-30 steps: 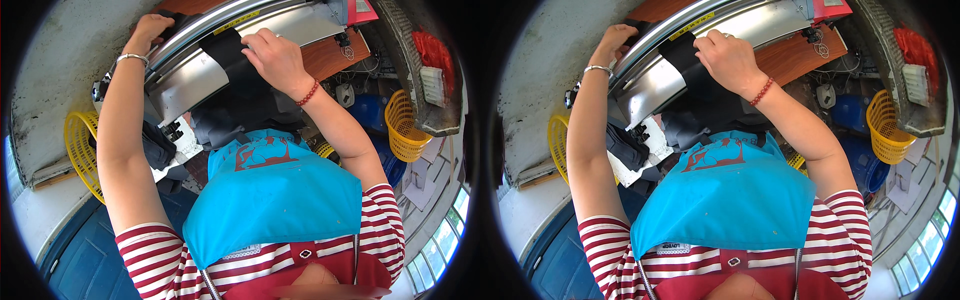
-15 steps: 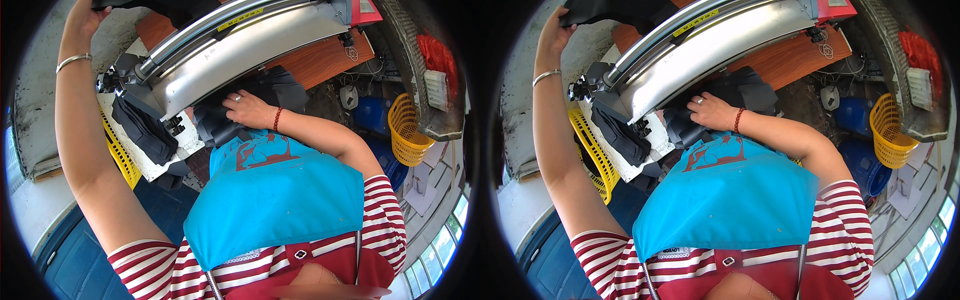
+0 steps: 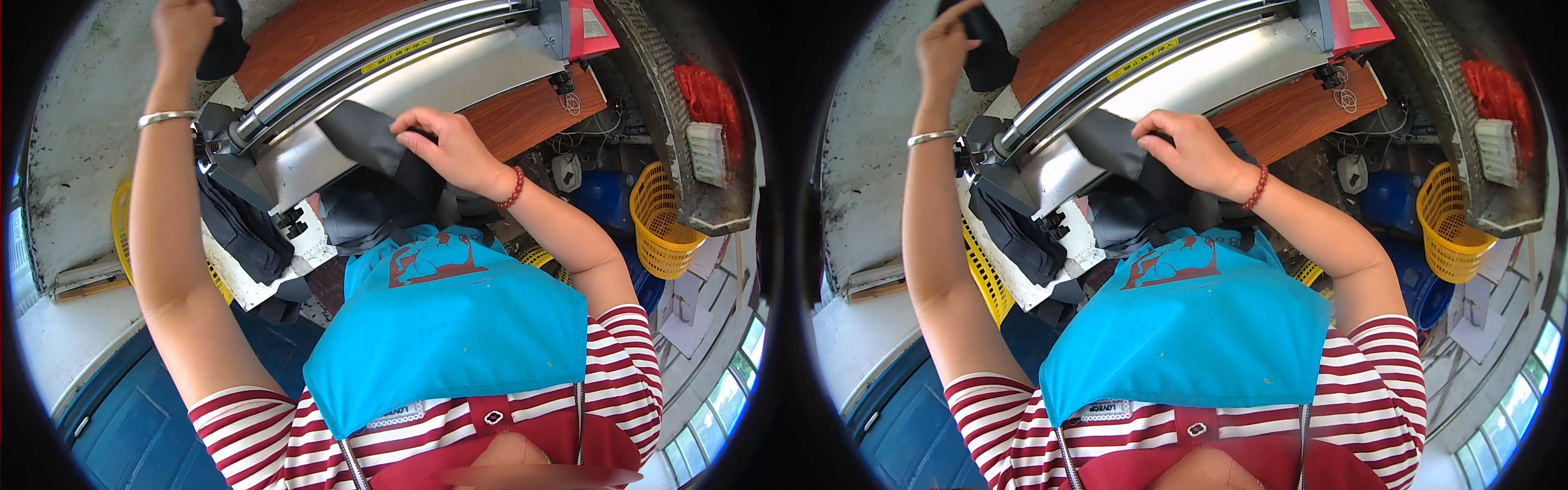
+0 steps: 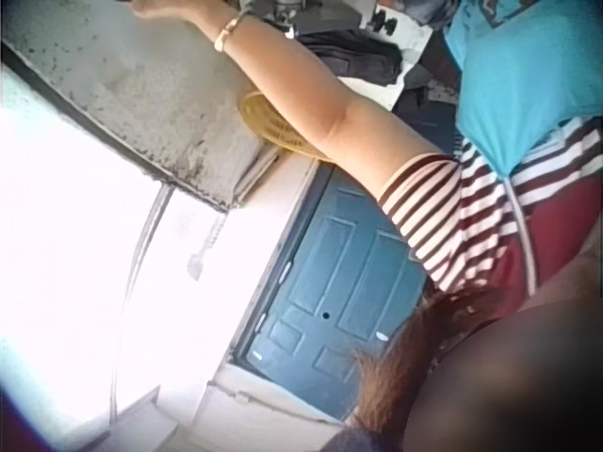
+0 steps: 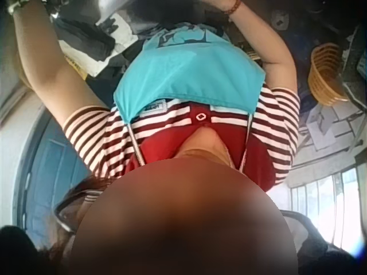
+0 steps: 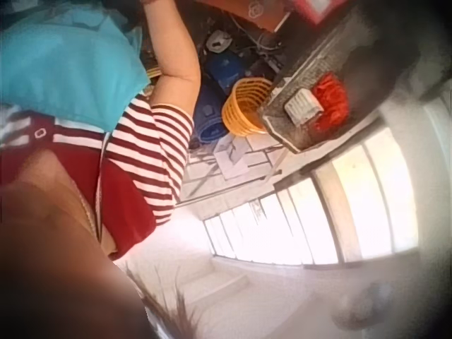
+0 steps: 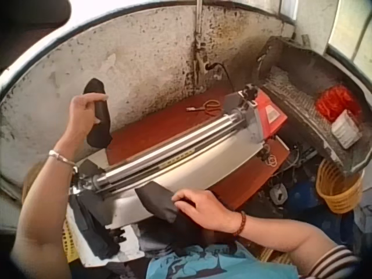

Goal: Feeding shoe material components through a roller machine to apply glue or press them together.

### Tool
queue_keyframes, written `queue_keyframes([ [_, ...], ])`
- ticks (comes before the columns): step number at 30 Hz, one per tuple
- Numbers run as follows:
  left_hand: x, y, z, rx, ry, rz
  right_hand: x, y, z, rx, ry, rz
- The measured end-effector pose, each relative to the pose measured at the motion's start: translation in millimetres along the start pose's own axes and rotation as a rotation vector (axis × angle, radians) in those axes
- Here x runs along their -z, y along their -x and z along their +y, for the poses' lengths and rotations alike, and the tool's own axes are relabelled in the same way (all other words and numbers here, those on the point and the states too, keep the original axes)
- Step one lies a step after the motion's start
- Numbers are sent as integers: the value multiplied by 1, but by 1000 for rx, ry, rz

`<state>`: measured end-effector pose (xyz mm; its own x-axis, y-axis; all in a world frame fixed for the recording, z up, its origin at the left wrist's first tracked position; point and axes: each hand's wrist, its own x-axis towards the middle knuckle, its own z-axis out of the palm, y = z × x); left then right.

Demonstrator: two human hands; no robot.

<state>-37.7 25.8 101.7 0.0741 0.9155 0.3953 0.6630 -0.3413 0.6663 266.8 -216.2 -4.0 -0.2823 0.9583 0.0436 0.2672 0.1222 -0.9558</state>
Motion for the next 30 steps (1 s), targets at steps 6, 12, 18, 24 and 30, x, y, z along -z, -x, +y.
queue_keyframes([
  [6, -92, 64, -26, 211, -333, -706, -2, -46, 5, 19, 302, 51],
  [12, -104, 62, -40, 478, -134, -699, 12, -46, 8, 81, 766, 141],
  [18, -80, 40, -19, 633, 27, -417, 8, -4, 23, 561, 647, 139],
  [24, -26, -6, 14, 695, 336, -167, -71, 22, 72, 442, 706, -273],
  [30, 47, -40, -7, 526, 382, -209, -102, 21, 101, 446, 726, -252],
])
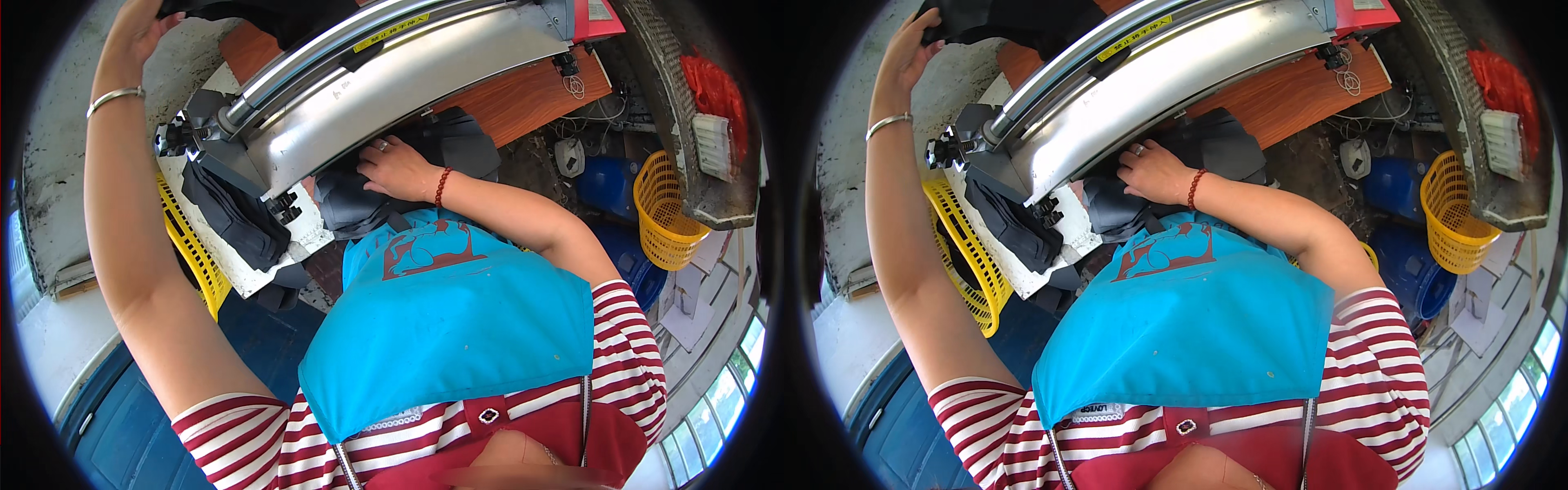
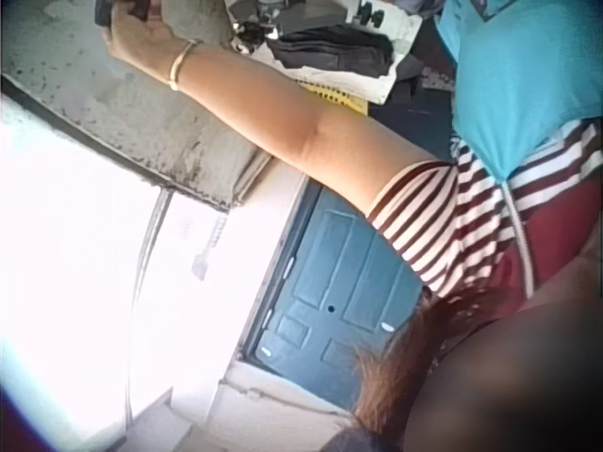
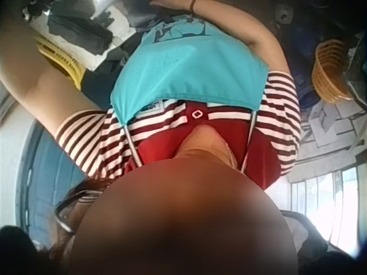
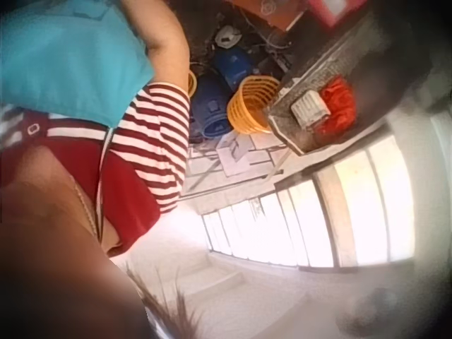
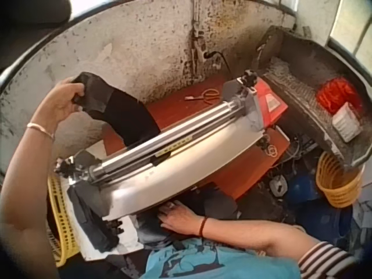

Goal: Feeding shoe material components through a roller machine to apply glue or press them together.

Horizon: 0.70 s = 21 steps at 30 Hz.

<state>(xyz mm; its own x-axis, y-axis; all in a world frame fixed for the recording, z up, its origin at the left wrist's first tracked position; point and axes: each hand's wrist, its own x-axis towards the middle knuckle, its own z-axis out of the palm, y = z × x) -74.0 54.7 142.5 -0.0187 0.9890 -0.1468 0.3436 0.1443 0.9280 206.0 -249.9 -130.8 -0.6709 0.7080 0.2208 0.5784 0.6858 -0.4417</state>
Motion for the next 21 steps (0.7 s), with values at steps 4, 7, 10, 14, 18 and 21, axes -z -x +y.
queue_keyframes([
  [4, 5, 29, 18, -141, 110, 147, 8, 1, -1, 68, 12, 52],
  [7, -7, 62, 34, -261, 133, -8, 26, -2, -9, 176, 40, 55],
  [10, -32, 59, 18, -495, -48, 401, 64, 4, -20, 61, -341, 126],
  [14, -44, 36, -24, -480, -637, 50, 122, 3, -16, -483, -772, 197],
  [18, -113, 47, -95, -500, -822, -181, 142, -31, 11, -574, -726, 223],
  [21, -135, 55, -107, -99, -712, -334, 139, -55, 22, -540, -557, 270],
])
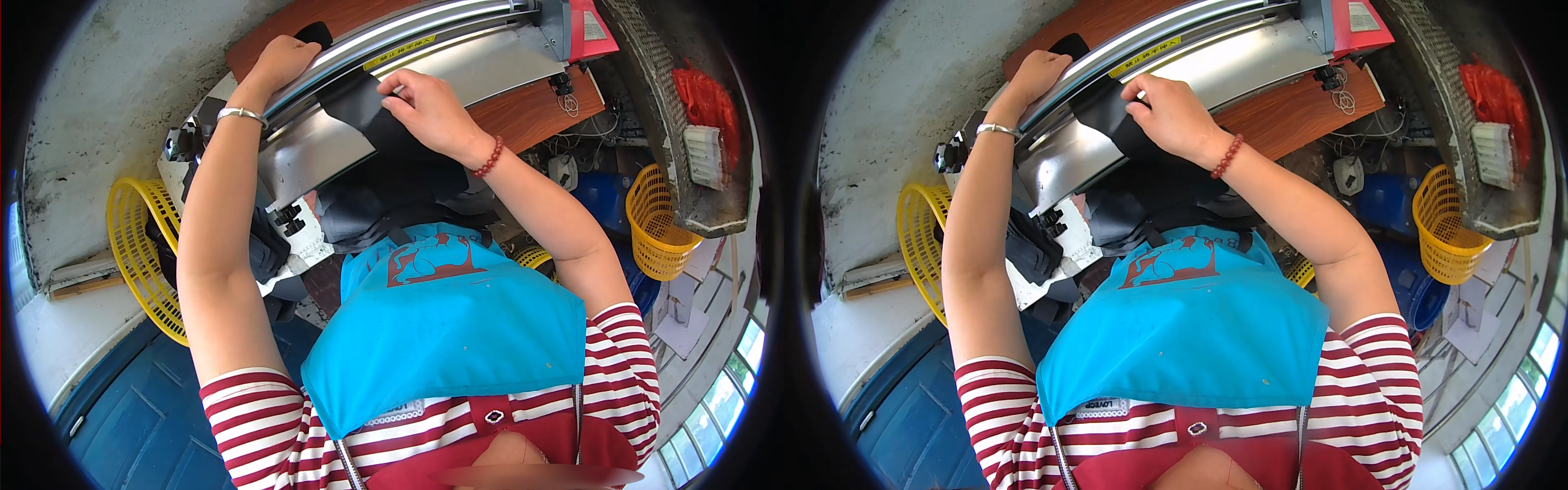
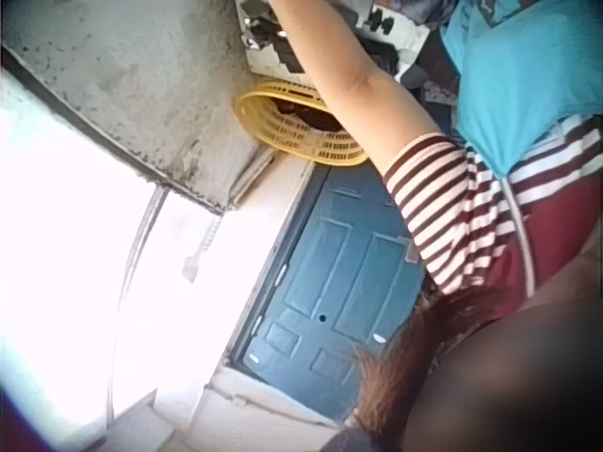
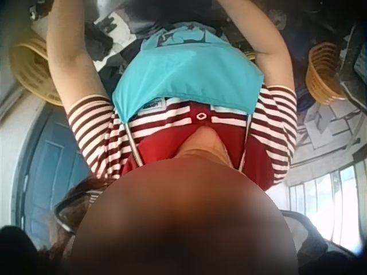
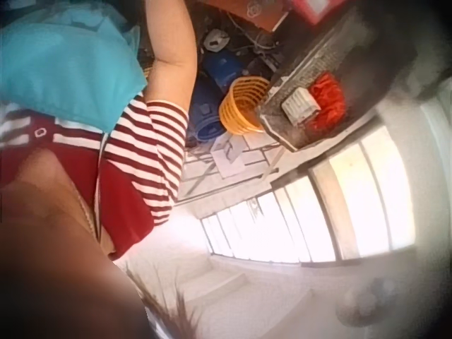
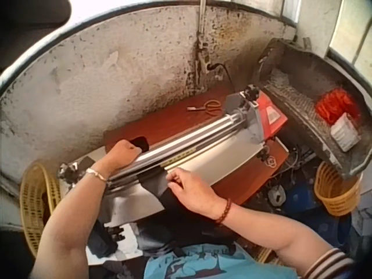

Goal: Feeding shoe material components through a roller machine to apply glue or press them together.

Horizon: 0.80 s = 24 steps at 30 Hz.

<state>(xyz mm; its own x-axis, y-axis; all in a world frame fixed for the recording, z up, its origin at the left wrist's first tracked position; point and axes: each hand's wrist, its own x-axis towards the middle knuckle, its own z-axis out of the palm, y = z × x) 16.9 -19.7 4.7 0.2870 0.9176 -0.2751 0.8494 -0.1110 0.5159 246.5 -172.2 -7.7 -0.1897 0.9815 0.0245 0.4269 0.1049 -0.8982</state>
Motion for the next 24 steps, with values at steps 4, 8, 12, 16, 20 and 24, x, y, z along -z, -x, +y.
queue_keyframes([
  [4, 3, -5, 6, 251, 148, -121, 7, -11, 0, 103, 436, 69],
  [8, 5, -20, -12, 207, 331, -91, 19, 4, 6, 286, 629, 219],
  [12, 40, -35, -35, 213, 439, 123, 1, 58, 23, 613, 400, -10],
  [16, 94, -25, -18, 177, 640, 238, -56, 79, 54, 477, 429, -331],
  [20, 131, 17, 24, 202, 658, 328, -100, 73, 76, 367, 560, -280],
  [24, 158, 47, 41, 26, 814, 368, -110, 66, 80, 382, 544, -301],
])
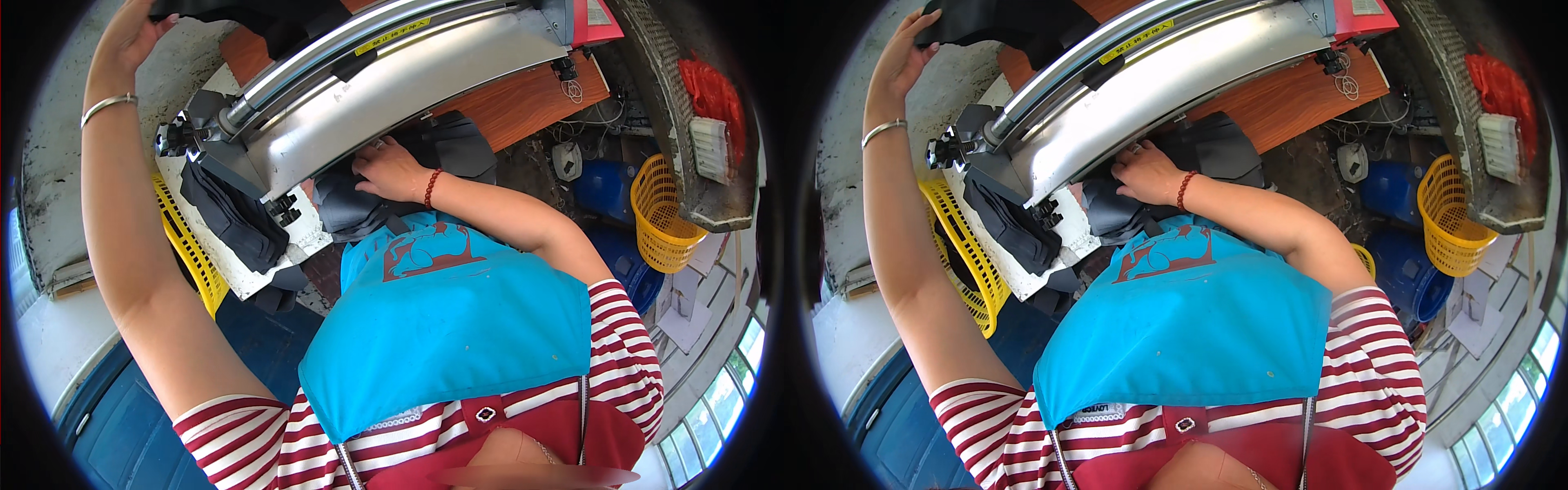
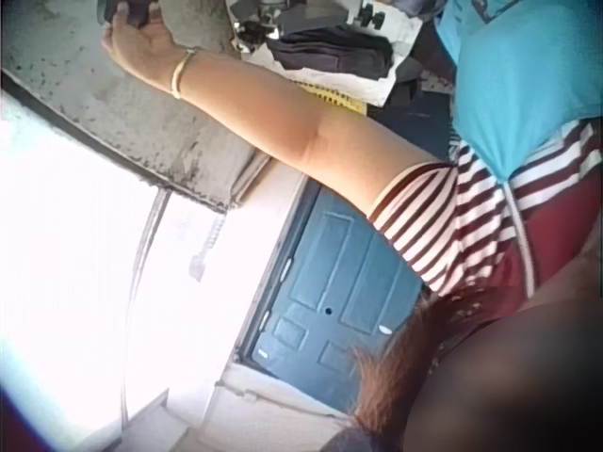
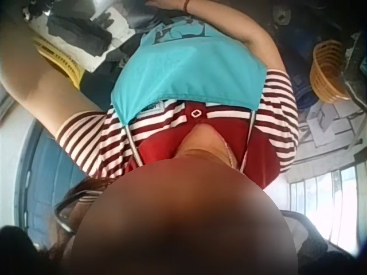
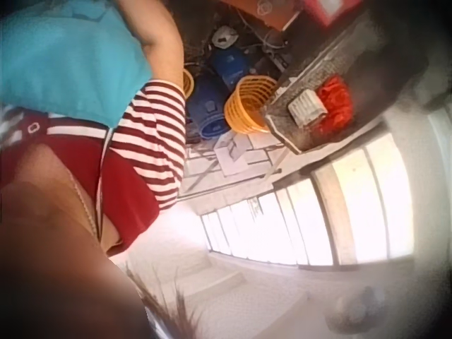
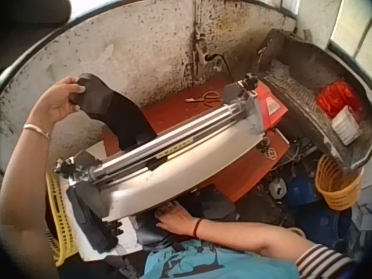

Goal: Feeding shoe material components through a roller machine to apply glue or press them together.

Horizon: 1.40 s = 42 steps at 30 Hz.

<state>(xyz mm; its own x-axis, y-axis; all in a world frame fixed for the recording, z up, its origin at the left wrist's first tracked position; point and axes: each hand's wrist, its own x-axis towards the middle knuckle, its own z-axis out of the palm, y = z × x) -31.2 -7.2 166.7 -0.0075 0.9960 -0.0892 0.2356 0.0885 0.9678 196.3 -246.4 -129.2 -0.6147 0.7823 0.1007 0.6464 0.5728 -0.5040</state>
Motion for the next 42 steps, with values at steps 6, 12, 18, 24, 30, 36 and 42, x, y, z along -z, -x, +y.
queue_keyframes([
  [6, 32, -1, 19, -134, -29, 25, 53, 19, -19, 194, -174, -7],
  [12, 11, -30, -37, -335, -651, 47, 134, 19, -12, -244, -814, 278],
  [18, -73, -7, -137, -353, -836, -437, 146, -31, 13, -419, -641, 159],
  [24, -83, -12, -143, 257, -687, -450, 145, -55, 26, -265, -326, 336],
  [30, -78, -24, -153, 190, -590, -247, 162, -21, 29, -374, 26, 283],
  [36, -46, -52, -130, 29, -606, -108, 128, 23, 8, -26, -373, 440],
  [42, 3, -60, -64, -106, -521, 47, 85, 45, 10, -49, -335, 235],
])
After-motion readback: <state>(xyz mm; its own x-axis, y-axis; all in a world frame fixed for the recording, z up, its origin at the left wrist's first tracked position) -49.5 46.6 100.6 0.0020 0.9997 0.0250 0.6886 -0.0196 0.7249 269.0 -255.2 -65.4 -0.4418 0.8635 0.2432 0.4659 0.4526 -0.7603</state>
